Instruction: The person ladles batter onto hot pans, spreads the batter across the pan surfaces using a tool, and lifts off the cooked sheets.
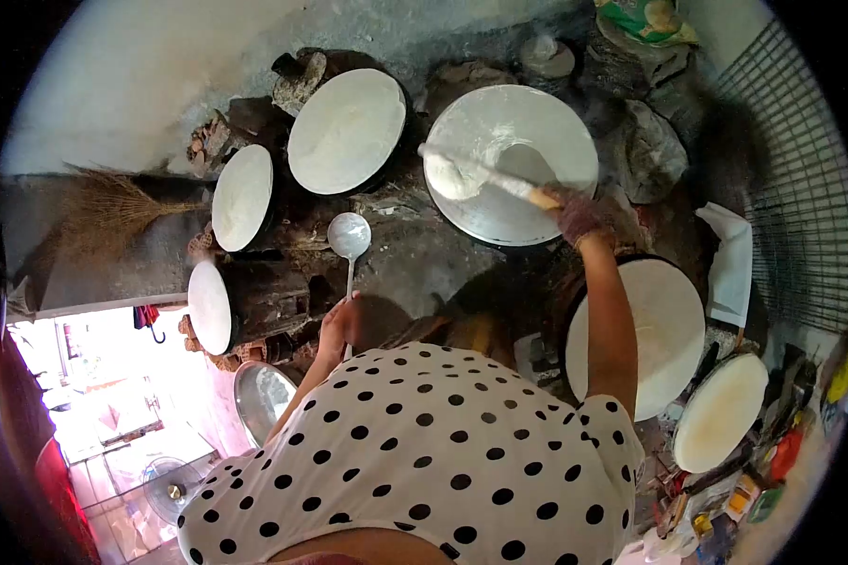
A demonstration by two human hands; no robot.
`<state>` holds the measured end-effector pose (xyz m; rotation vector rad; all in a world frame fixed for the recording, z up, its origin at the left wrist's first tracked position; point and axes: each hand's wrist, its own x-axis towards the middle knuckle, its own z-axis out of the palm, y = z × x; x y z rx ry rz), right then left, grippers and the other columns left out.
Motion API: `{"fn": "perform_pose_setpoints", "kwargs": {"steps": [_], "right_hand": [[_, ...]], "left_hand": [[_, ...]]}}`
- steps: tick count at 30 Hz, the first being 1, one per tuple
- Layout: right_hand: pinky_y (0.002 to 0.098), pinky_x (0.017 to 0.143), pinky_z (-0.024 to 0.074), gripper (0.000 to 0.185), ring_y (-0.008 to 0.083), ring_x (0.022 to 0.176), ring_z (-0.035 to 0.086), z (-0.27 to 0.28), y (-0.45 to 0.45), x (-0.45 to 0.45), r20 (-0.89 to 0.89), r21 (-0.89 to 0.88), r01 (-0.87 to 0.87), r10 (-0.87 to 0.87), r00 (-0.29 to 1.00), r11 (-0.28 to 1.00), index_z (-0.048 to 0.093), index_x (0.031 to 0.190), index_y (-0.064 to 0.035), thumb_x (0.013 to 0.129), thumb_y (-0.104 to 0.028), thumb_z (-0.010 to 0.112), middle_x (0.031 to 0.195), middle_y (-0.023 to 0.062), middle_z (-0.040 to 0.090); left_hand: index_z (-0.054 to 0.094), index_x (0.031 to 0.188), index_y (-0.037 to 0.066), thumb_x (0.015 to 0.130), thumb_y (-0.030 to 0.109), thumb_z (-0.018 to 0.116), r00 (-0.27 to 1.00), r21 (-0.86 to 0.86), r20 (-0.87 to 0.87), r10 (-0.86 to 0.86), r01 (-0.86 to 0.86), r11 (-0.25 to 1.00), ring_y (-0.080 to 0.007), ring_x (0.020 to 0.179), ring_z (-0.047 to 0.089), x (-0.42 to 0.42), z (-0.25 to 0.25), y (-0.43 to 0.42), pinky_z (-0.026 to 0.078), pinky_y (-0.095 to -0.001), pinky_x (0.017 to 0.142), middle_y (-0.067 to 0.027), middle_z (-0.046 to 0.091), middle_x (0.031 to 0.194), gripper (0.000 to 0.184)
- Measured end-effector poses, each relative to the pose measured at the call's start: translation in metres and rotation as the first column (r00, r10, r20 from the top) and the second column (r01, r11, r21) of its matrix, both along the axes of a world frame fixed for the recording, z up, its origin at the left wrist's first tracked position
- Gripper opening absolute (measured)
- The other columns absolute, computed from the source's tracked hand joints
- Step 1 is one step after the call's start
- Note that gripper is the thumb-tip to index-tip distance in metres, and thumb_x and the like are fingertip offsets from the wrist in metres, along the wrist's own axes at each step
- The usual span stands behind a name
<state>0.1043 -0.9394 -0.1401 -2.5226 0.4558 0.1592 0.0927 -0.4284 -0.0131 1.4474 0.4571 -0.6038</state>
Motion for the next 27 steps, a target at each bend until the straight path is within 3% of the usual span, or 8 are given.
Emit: {"fn": "perform_pose_setpoints", "kwargs": {"steps": [7, 10, 13, 14, 18, 20, 22, 27], "right_hand": [[0.0408, 0.081, 0.0502, 0.05, 0.0326, 0.097, 0.062, 0.023, 0.046, -0.113, 0.167, 0.333, 0.021, -0.081, 0.983, 0.943, 0.052, 0.134, -0.0134, 0.09, -0.037, 0.057, 0.114, 0.017, 0.062], [0.0386, 0.077, 0.0506, 0.036, 0.0317, 0.09, 0.063, 0.025, 0.132, -0.084, 0.405, 0.148, 0.276, -0.312, 0.859, 0.95, 0.056, 0.126, -0.0117, 0.094, -0.028, 0.051, 0.113, 0.0158, 0.064], [0.0433, 0.074, 0.0507, 0.038, 0.0337, 0.086, 0.063, -0.073, 0.251, -0.012, 0.604, -0.47, 0.225, 0.125, 0.787, 0.853, 0.056, 0.121, -0.0065, 0.092, -0.03, 0.05, 0.111, 0.0186, 0.064], [0.0435, 0.071, 0.0517, 0.036, 0.03, 0.083, 0.064, -0.06, 0.288, 0.02, 0.611, -0.226, 0.38, -0.173, 0.772, 0.897, 0.056, 0.12, -0.0071, 0.091, -0.027, 0.049, 0.104, 0.0175, 0.065], [0.0422, 0.072, 0.0514, 0.038, 0.0272, 0.088, 0.065, -0.015, 0.313, -0.016, -0.065, -0.308, 0.296, -0.331, 0.942, 0.904, 0.054, 0.124, -0.0078, 0.091, -0.027, 0.05, 0.096, 0.0171, 0.066], [0.0397, 0.066, 0.0512, 0.031, 0.0281, 0.082, 0.065, -0.071, 0.299, -0.036, 0.224, -0.081, 0.468, -0.441, 0.869, 0.88, 0.062, 0.11, -0.0056, 0.091, -0.028, 0.052, 0.089, 0.0169, 0.067], [0.041, 0.068, 0.0502, 0.033, 0.031, 0.083, 0.064, -0.077, 0.303, -0.04, 0.117, 0.649, 0.637, -0.882, 0.457, 0.416, 0.067, 0.093, -0.003, 0.091, -0.033, 0.054, 0.088, 0.0184, 0.067], [0.0453, 0.072, 0.0481, 0.052, 0.0333, 0.08, 0.064, 0.002, 0.363, 0.069, -0.244, 0.479, 0.759, -0.764, 0.597, 0.44, 0.068, 0.093, -0.0004, 0.088, -0.05, 0.055, 0.084, 0.0204, 0.067]], "left_hand": [[0.052, 0.126, 0.003, 0.1, 0.018, 0.044, 0.998, -0.063, -0.007, -0.056, 0.055, 0.997, -0.0046, 0.05, 0.038, 0.003, -0.005, 0.018, 0.031, -0.0204, 0.045, 0.006, 0.042, 0.064, 0.031], [0.053, 0.125, 0.003, 0.1, 0.019, 0.045, 0.997, -0.125, -0.034, -0.075, 0.07, 0.99, -0.0043, 0.05, 0.038, 0.006, -0.012, 0.032, 0.03, -0.0203, 0.045, 0.0062, 0.041, 0.063, 0.03], [0.055, 0.123, 0.003, 0.1, 0.019, 0.046, 0.996, -0.159, -0.039, -0.084, 0.077, 0.984, -0.0042, 0.049, 0.037, 0.009, -0.01, 0.052, 0.028, -0.0207, 0.044, 0.0062, 0.041, 0.061, 0.029], [0.055, 0.123, 0.003, 0.1, 0.02, 0.046, 0.996, -0.154, -0.036, -0.088, 0.081, 0.985, -0.0042, 0.048, 0.036, 0.01, -0.009, 0.058, 0.028, -0.021, 0.044, 0.006, 0.041, 0.06, 0.029], [0.056, 0.122, 0.003, 0.1, 0.02, 0.047, 0.994, -0.25, -0.03, -0.107, 0.096, 0.963, -0.004, 0.048, 0.035, 0.014, -0.013, 0.096, 0.028, -0.0219, 0.044, 0.0062, 0.041, 0.06, 0.029], [0.056, 0.123, 0.002, 0.1, 0.019, 0.046, 0.995, -0.171, -0.034, -0.094, 0.087, 0.981, -0.0037, 0.049, 0.034, 0.012, -0.02, 0.113, 0.028, -0.0221, 0.045, 0.0067, 0.04, 0.06, 0.03], [0.055, 0.123, 0.002, 0.1, 0.02, 0.046, 0.993, -0.186, -0.037, -0.116, 0.107, 0.977, -0.0036, 0.049, 0.034, 0.012, -0.022, 0.128, 0.027, -0.022, 0.045, 0.0069, 0.04, 0.06, 0.03], [0.055, 0.123, 0.003, 0.1, 0.021, 0.047, 0.982, -0.166, 0.008, -0.188, 0.186, 0.968, -0.0031, 0.051, 0.035, 0.021, -0.018, 0.153, 0.028, -0.0205, 0.046, 0.0074, 0.04, 0.061, 0.031]]}}
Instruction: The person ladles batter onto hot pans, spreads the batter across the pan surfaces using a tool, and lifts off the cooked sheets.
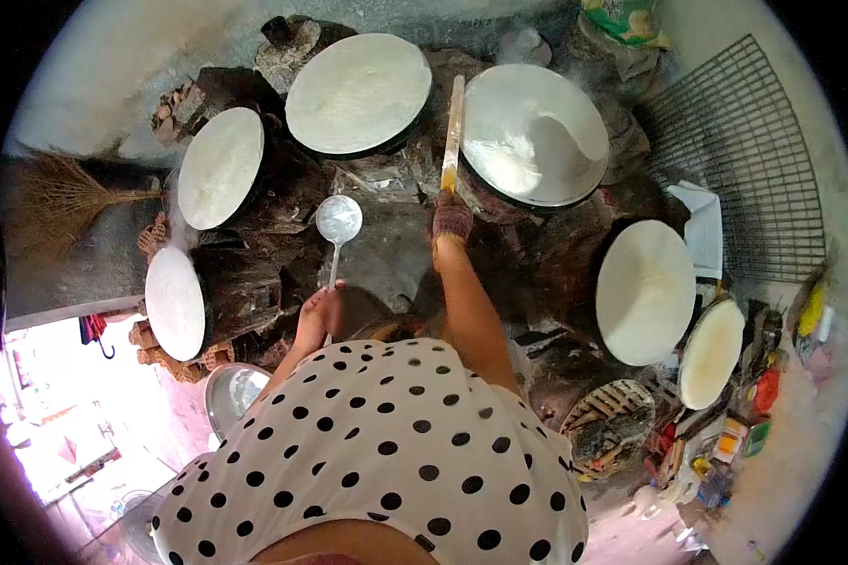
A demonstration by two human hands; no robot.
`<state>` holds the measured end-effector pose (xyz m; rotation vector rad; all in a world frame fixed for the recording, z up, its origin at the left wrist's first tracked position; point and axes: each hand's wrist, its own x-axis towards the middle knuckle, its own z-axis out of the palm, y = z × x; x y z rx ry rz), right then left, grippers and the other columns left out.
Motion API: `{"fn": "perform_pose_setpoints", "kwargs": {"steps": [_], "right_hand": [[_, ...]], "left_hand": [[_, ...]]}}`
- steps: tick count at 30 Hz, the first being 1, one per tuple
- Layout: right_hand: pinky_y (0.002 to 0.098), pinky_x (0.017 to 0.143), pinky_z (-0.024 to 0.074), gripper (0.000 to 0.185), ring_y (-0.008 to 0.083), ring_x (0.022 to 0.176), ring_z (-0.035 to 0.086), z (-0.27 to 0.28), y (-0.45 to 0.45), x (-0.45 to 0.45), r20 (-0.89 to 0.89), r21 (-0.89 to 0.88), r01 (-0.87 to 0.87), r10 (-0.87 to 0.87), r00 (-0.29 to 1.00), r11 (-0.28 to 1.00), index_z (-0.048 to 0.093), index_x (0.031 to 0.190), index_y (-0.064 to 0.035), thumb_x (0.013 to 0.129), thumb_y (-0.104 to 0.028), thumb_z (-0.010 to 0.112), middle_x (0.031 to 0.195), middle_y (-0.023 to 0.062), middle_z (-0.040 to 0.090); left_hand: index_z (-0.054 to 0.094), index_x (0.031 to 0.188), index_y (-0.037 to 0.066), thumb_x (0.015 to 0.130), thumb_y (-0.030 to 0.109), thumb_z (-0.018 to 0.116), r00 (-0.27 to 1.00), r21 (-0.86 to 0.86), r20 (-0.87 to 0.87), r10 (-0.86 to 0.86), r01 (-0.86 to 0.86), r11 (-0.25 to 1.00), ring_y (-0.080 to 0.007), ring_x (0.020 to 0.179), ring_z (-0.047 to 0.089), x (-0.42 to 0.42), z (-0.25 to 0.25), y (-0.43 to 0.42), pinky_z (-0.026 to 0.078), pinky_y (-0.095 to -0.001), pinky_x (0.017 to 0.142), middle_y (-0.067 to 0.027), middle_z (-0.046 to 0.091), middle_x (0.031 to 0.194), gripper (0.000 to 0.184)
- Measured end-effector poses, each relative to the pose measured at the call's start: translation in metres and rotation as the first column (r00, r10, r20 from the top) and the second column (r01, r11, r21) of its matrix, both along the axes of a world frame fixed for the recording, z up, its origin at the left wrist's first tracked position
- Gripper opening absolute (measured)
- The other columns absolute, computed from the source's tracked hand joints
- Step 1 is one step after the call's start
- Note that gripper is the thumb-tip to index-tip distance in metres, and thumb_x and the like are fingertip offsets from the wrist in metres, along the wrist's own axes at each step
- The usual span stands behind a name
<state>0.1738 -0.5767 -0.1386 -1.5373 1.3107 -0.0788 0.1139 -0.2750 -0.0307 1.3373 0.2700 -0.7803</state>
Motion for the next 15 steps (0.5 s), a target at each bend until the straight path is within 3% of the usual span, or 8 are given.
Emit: {"fn": "perform_pose_setpoints", "kwargs": {"steps": [2, 4, 7, 9, 10, 11, 13, 15], "right_hand": [[0.0454, 0.069, 0.0484, 0.052, 0.034, 0.077, 0.064, -0.045, -0.008, -0.002, -0.144, -0.039, -0.043, 0.037, 0.989, 0.998, 0.068, 0.091, -0.002, 0.088, -0.052, 0.054, 0.082, 0.0199, 0.067], [0.0455, 0.062, 0.0484, 0.048, 0.0341, 0.072, 0.063, -0.06, -0.022, -0.046, 0.047, 0.124, 0.069, -0.075, 0.996, 0.99, 0.067, 0.089, -0.006, 0.09, -0.051, 0.051, 0.079, 0.0169, 0.066], [0.0425, 0.055, 0.048, 0.043, 0.0279, 0.067, 0.064, -0.097, -0.056, -0.121, 0.177, -0.34, -0.077, 0.144, 0.974, 0.937, 0.067, 0.088, -0.0069, 0.093, -0.045, 0.048, 0.074, 0.0127, 0.065], [0.0397, 0.055, 0.0488, 0.039, 0.0226, 0.066, 0.064, -0.064, -0.076, -0.144, -0.346, -0.402, -0.338, 0.201, 0.917, 0.851, 0.067, 0.089, -0.0063, 0.095, -0.039, 0.047, 0.073, 0.0097, 0.066], [0.0397, 0.055, 0.0488, 0.039, 0.0226, 0.066, 0.064, -0.089, -0.09, -0.149, -0.341, -0.413, -0.333, 0.195, 0.92, 0.848, 0.067, 0.089, -0.0063, 0.095, -0.039, 0.047, 0.073, 0.0097, 0.066], [0.0396, 0.054, 0.0488, 0.039, 0.0213, 0.065, 0.064, -0.144, -0.105, -0.156, -0.161, -0.403, -0.193, 0.138, 0.977, 0.895, 0.067, 0.087, -0.0059, 0.094, -0.039, 0.048, 0.074, 0.0096, 0.066], [0.0394, 0.054, 0.0487, 0.038, 0.02, 0.064, 0.063, -0.162, -0.106, -0.153, 0.019, -0.362, -0.038, 0.048, 0.999, 0.932, 0.067, 0.086, -0.0054, 0.094, -0.038, 0.049, 0.075, 0.0095, 0.067], [0.039, 0.058, 0.0509, 0.025, 0.0242, 0.064, 0.063, -0.112, -0.074, -0.121, 0.403, -0.49, -0.011, 0.238, 0.884, 0.872, 0.063, 0.082, -0.0053, 0.087, -0.03, 0.059, 0.07, 0.0081, 0.064]], "left_hand": [[0.056, 0.123, 0.003, 0.101, 0.021, 0.046, 0.999, 0.026, 0.013, -0.038, 0.037, 0.999, -0.0031, 0.051, 0.036, 0.004, -0.001, 0.006, 0.028, -0.02, 0.047, 0.0074, 0.041, 0.061, 0.031], [0.055, 0.124, 0.004, 0.101, 0.021, 0.044, 0.995, 0.008, 0.094, -0.033, 0.032, 0.999, -0.003, 0.052, 0.036, 0.007, -0.015, 0.014, 0.029, -0.0196, 0.047, 0.0074, 0.041, 0.062, 0.03], [0.055, 0.124, 0.004, 0.102, 0.02, 0.042, 0.998, -0.059, 0.066, -0.008, 0.012, 0.998, -0.0032, 0.051, 0.036, 0.012, -0.011, 0.013, 0.029, -0.0198, 0.047, 0.0072, 0.042, 0.063, 0.03], [0.055, 0.123, 0.004, 0.101, 0.019, 0.042, 0.998, -0.032, 0.064, -0.021, 0.023, 0.999, -0.0034, 0.051, 0.036, 0.015, -0.009, 0.01, 0.029, -0.0201, 0.047, 0.007, 0.042, 0.062, 0.03], [0.055, 0.123, 0.003, 0.101, 0.02, 0.042, 0.997, -0.025, 0.068, -0.031, 0.033, 0.999, -0.0036, 0.051, 0.036, 0.017, -0.003, 0.006, 0.029, -0.0201, 0.047, 0.0068, 0.042, 0.062, 0.03], [0.055, 0.123, 0.003, 0.101, 0.02, 0.043, 0.996, -0.016, 0.072, -0.044, 0.045, 0.999, -0.0038, 0.051, 0.036, 0.019, 0.001, 0.002, 0.029, -0.0201, 0.047, 0.0066, 0.041, 0.062, 0.03], [0.054, 0.123, 0.002, 0.101, 0.021, 0.043, 0.994, -0.042, 0.084, -0.063, 0.067, 0.997, -0.004, 0.05, 0.036, 0.019, 0.003, -0.007, 0.028, -0.0205, 0.046, 0.0063, 0.041, 0.061, 0.031], [0.053, 0.124, 0.001, 0.101, 0.021, 0.043, 0.992, -0.054, 0.093, -0.09, 0.095, 0.994, -0.0043, 0.049, 0.035, 0.02, 0.0, -0.014, 0.028, -0.0209, 0.046, 0.006, 0.04, 0.06, 0.032]]}}
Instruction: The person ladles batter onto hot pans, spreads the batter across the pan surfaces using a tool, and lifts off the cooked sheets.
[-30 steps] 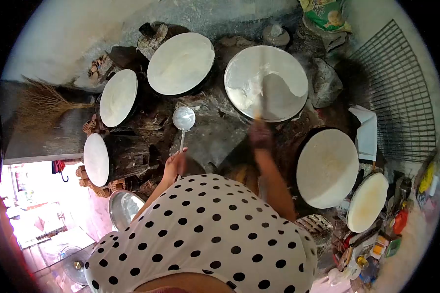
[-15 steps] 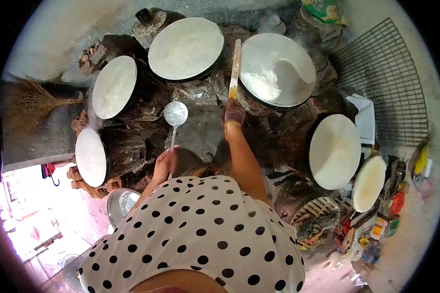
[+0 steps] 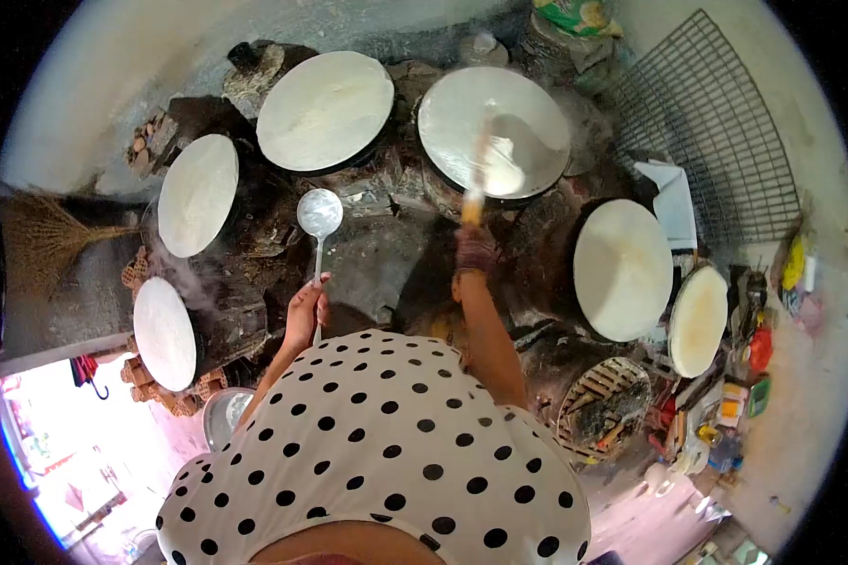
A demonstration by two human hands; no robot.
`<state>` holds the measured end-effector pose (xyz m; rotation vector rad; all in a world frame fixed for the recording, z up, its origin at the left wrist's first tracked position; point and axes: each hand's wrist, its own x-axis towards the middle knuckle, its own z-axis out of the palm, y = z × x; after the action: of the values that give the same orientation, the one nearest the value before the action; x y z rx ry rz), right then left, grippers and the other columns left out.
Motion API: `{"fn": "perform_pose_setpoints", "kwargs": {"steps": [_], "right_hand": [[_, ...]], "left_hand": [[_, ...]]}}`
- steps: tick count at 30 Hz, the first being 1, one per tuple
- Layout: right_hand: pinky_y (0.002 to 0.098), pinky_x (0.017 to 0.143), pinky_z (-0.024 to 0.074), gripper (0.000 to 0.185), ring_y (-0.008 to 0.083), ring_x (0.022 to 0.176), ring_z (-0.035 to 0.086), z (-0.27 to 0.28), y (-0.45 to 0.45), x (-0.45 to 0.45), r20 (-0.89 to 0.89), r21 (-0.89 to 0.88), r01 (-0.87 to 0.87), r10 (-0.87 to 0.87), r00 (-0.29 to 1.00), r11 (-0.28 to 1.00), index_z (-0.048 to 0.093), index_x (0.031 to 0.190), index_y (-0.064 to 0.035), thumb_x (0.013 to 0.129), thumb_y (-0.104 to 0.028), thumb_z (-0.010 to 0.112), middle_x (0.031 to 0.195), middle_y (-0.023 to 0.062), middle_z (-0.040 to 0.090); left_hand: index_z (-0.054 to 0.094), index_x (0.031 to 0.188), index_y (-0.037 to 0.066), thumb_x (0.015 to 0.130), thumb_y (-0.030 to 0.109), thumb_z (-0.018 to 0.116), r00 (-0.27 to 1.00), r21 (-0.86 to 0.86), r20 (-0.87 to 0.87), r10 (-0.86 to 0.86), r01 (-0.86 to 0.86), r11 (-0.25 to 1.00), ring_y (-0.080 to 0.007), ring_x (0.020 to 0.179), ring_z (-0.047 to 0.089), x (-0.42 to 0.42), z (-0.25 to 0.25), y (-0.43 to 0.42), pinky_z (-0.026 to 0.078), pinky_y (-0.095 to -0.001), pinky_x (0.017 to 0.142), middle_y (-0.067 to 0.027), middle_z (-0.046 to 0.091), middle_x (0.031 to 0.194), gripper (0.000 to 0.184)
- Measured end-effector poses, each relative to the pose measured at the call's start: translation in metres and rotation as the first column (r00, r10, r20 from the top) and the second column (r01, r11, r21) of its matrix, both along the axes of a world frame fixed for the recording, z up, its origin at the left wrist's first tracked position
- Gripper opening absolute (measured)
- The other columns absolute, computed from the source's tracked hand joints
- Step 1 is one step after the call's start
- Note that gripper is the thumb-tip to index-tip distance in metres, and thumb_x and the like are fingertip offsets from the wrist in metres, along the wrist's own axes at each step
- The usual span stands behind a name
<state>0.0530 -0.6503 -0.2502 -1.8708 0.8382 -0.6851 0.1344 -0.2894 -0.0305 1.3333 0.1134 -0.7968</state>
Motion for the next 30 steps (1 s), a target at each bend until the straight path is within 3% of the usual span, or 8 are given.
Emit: {"fn": "perform_pose_setpoints", "kwargs": {"steps": [1, 4, 5, 6, 7, 14, 27, 30], "right_hand": [[0.0389, 0.059, 0.0516, 0.022, 0.0256, 0.065, 0.063, 0.028, 0.016, 0.009, 0.136, -0.042, -0.055, 0.06, 0.989, 0.998, 0.062, 0.08, -0.0053, 0.084, -0.027, 0.062, 0.069, 0.0076, 0.063], [0.0402, 0.069, 0.0515, 0.017, 0.0299, 0.074, 0.064, 0.055, 0.019, -0.011, -0.301, 0.671, 0.156, 0.074, 0.951, 0.725, 0.06, 0.081, -0.0051, 0.085, -0.021, 0.057, 0.075, 0.0127, 0.064], [0.0399, 0.069, 0.0499, 0.028, 0.0268, 0.075, 0.062, 0.046, -0.002, -0.032, -0.459, 0.27, -0.135, 0.251, 0.852, 0.953, 0.064, 0.086, -0.0042, 0.088, -0.03, 0.055, 0.079, 0.0132, 0.064], [0.0397, 0.07, 0.0483, 0.039, 0.0237, 0.076, 0.06, 0.036, -0.024, -0.054, -0.65, -0.244, -0.376, 0.137, 0.748, 0.894, 0.068, 0.091, -0.0032, 0.091, -0.039, 0.053, 0.083, 0.0136, 0.065], [0.0398, 0.07, 0.0484, 0.038, 0.0241, 0.077, 0.06, 0.037, -0.041, -0.073, -0.649, -0.325, -0.376, 0.084, 0.756, 0.868, 0.068, 0.092, -0.0034, 0.091, -0.039, 0.053, 0.085, 0.0138, 0.065], [0.0406, 0.075, 0.0486, 0.034, 0.0267, 0.084, 0.06, 0.048, -0.09, -0.082, -0.414, -0.046, -0.023, 0.002, 0.91, 0.999, 0.064, 0.1, -0.0049, 0.092, -0.035, 0.051, 0.094, 0.0147, 0.064], [0.042, 0.083, 0.0491, 0.03, 0.0316, 0.098, 0.06, 0.083, -0.191, -0.046, -0.355, -0.085, -0.099, 0.062, 0.933, 0.992, 0.057, 0.113, -0.0076, 0.093, -0.027, 0.048, 0.11, 0.0165, 0.061], [0.0423, 0.085, 0.0492, 0.03, 0.0327, 0.101, 0.06, 0.061, -0.185, -0.015, -0.421, -0.357, -0.223, 0.057, 0.905, 0.907, 0.056, 0.116, -0.0082, 0.093, -0.026, 0.047, 0.114, 0.0169, 0.061]], "left_hand": [[0.052, 0.125, 0.002, 0.101, 0.024, 0.045, 0.999, -0.002, -0.005, -0.033, 0.033, 0.999, -0.0051, 0.048, 0.038, 0.002, -0.007, -0.002, 0.031, -0.0216, 0.045, 0.0048, 0.043, 0.061, 0.033], [0.049, 0.126, 0.002, 0.1, 0.026, 0.046, 0.995, 0.025, -0.002, -0.103, 0.103, 0.994, -0.0063, 0.046, 0.039, 0.006, 0.006, -0.02, 0.035, -0.0235, 0.044, 0.0039, 0.045, 0.062, 0.035], [0.051, 0.125, 0.001, 0.101, 0.024, 0.046, 0.998, -0.015, -0.029, -0.059, 0.058, 0.998, -0.0055, 0.046, 0.036, 0.006, 0.012, -0.028, 0.03, -0.023, 0.043, 0.0049, 0.041, 0.06, 0.034], [0.052, 0.124, 0.001, 0.101, 0.022, 0.045, 0.998, -0.051, -0.063, -0.016, 0.012, 0.999, -0.0048, 0.046, 0.034, 0.004, 0.016, -0.033, 0.026, -0.0225, 0.043, 0.0059, 0.037, 0.057, 0.033], [0.052, 0.124, 0.001, 0.101, 0.022, 0.045, 0.998, -0.05, -0.062, -0.024, 0.021, 0.999, -0.0048, 0.046, 0.034, 0.005, 0.014, -0.037, 0.026, -0.0225, 0.043, 0.0059, 0.037, 0.057, 0.033], [0.049, 0.125, 0.003, 0.101, 0.024, 0.045, 0.994, -0.07, -0.008, -0.105, 0.104, 0.992, -0.0058, 0.045, 0.039, 0.006, 0.015, -0.074, 0.034, -0.0232, 0.044, 0.0041, 0.045, 0.061, 0.033], [0.048, 0.126, 0.001, 0.101, 0.023, 0.045, 0.992, -0.069, -0.016, -0.129, 0.127, 0.989, -0.0062, 0.043, 0.04, -0.001, 0.024, -0.117, 0.033, -0.0234, 0.043, 0.0029, 0.047, 0.06, 0.034], [0.05, 0.125, 0.004, 0.101, 0.026, 0.046, 0.989, -0.073, 0.001, -0.145, 0.145, 0.987, -0.0051, 0.043, 0.038, 0.002, 0.024, -0.122, 0.032, -0.0229, 0.042, 0.0048, 0.043, 0.061, 0.034]]}}
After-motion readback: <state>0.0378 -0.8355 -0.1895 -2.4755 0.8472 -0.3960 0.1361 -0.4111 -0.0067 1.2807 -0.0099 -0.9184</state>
